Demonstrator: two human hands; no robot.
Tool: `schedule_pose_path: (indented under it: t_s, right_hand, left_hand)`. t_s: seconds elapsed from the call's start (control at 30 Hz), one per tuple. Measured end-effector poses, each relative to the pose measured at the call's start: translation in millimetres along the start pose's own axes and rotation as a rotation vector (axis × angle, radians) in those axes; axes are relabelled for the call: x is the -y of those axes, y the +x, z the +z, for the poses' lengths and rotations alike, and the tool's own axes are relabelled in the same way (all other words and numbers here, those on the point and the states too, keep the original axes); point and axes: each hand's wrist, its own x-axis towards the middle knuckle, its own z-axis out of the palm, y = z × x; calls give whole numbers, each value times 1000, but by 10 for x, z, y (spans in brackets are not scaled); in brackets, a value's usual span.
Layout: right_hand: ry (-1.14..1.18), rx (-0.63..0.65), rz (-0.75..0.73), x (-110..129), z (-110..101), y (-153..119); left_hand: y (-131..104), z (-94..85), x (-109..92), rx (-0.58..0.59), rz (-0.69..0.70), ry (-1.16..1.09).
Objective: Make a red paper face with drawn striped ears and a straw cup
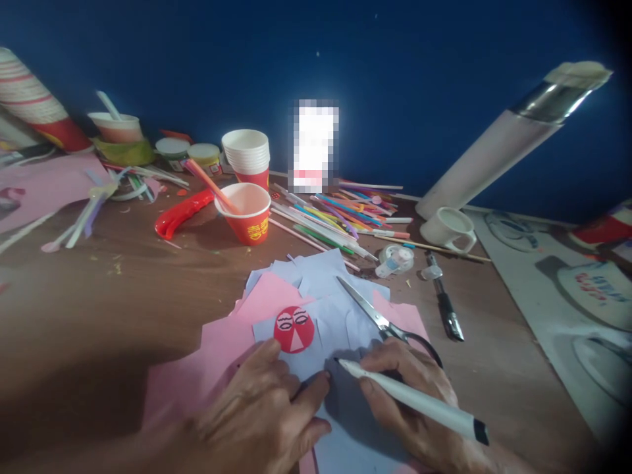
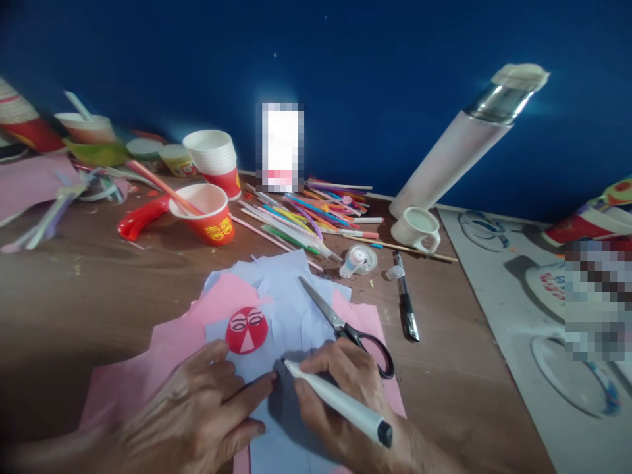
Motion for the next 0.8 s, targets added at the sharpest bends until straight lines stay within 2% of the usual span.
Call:
schedule_pose_path:
  t_s: [0.23, 0.57, 0.8]
  right_hand:
    - [-28, -10, -24, 30, 19, 33]
    - [-52, 22, -50, 58, 3, 68]
    - [-40, 2, -63, 45, 12, 62]
  left_hand:
    - [-13, 16, 3, -11, -12, 19]
    - [-46, 12, 7, 102, -27, -5]
    - [-65, 26, 8, 85, -45, -27]
